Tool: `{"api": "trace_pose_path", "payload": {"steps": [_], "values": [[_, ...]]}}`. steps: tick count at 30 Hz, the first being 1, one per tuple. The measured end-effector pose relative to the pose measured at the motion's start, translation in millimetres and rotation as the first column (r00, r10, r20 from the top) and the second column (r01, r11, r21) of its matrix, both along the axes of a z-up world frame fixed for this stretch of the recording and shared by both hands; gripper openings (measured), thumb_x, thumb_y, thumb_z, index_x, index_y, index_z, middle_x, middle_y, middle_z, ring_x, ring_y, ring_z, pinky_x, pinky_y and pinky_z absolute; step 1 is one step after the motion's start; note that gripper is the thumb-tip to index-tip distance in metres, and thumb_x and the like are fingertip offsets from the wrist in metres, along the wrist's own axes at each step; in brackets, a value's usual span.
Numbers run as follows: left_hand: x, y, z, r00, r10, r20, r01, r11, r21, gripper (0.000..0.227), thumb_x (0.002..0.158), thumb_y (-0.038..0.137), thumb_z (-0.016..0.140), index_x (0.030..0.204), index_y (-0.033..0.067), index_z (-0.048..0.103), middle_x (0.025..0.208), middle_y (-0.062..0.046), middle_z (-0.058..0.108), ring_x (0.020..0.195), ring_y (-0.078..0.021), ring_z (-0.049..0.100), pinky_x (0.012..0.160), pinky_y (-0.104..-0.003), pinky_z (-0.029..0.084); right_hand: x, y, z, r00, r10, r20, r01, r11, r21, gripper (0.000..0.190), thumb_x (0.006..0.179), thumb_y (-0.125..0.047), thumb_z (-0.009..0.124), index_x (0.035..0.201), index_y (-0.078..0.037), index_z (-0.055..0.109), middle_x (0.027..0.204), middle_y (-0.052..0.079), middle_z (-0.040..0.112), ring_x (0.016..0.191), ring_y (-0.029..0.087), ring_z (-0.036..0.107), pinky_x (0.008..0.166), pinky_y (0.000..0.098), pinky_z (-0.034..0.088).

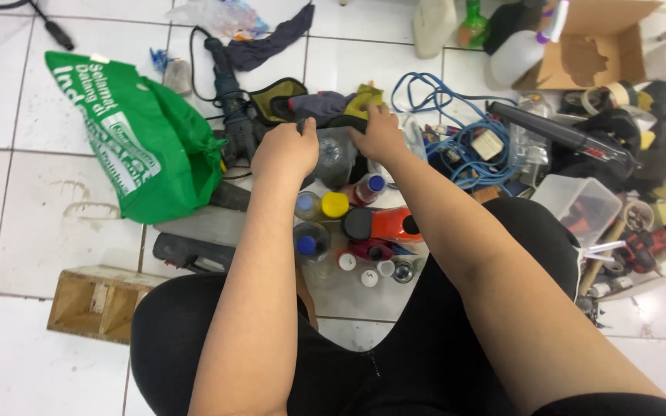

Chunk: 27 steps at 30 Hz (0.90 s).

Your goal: The person sits on a tiled floor and wipes the exterior of several small containers, including a metal can, a plastic bottle, and a plastic tub, using a dark cloth. The person handles each item individually, wiping it down before setting it aside.

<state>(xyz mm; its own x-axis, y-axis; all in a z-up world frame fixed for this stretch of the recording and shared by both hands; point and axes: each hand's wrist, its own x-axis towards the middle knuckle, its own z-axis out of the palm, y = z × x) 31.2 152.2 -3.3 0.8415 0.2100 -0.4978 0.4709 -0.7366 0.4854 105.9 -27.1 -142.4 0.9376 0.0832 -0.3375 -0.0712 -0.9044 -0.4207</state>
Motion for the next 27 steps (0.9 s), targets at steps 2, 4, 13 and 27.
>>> {"api": "trace_pose_path", "payload": {"steps": [2, 4, 13, 27], "values": [[4, -12, 0, 0.999, -0.037, -0.014, 0.037, 0.999, 0.005, 0.059, 0.105, 0.042, 0.029, 0.107, -0.0002, 0.070, 0.089, -0.017, 0.072, 0.080, -0.0277, 0.071, 0.064, -0.039, 0.057, 6, -27, -8, 0.999, -0.042, 0.032, 0.043, 0.998, -0.052, 0.053, 0.093, -0.034, 0.068, 0.138, -0.013, 0.049, 0.140, 0.016, 0.047, 0.132, 0.038, 0.047, 0.101, 0.0559, 0.050], [2, -27, 8, 0.997, -0.070, -0.033, 0.071, 0.997, 0.010, 0.061, 0.105, 0.043, 0.028, 0.115, -0.0027, 0.068, 0.101, -0.021, 0.072, 0.094, -0.0316, 0.072, 0.073, -0.043, 0.059, 8, -53, -19, 0.995, -0.079, 0.062, 0.085, 0.991, -0.103, 0.047, 0.092, -0.027, 0.067, 0.132, -0.010, 0.050, 0.132, 0.017, 0.050, 0.127, 0.039, 0.051, 0.097, 0.0548, 0.052], [9, -66, 19, 0.994, -0.082, -0.066, 0.082, 0.997, -0.004, 0.063, 0.105, 0.044, 0.027, 0.122, -0.0038, 0.066, 0.115, -0.023, 0.070, 0.109, -0.0350, 0.068, 0.086, -0.048, 0.057, 2, -132, -110, 0.988, -0.084, -0.130, 0.065, 0.987, -0.148, 0.041, 0.077, -0.006, 0.065, 0.113, 0.013, 0.062, 0.092, 0.030, 0.069, 0.089, 0.046, 0.072, 0.072, 0.0510, 0.061], [27, -73, -18, 0.963, 0.142, 0.229, -0.044, 0.921, -0.387, 0.068, 0.107, 0.049, 0.025, 0.132, -0.0042, 0.059, 0.126, -0.025, 0.065, 0.122, -0.0401, 0.060, 0.098, -0.055, 0.052, -3, -157, 1, 0.926, -0.377, 0.019, 0.362, 0.902, 0.234, 0.029, 0.094, -0.025, 0.045, 0.114, -0.004, 0.049, 0.113, 0.029, 0.063, 0.116, 0.046, 0.060, 0.099, 0.0558, 0.048]]}}
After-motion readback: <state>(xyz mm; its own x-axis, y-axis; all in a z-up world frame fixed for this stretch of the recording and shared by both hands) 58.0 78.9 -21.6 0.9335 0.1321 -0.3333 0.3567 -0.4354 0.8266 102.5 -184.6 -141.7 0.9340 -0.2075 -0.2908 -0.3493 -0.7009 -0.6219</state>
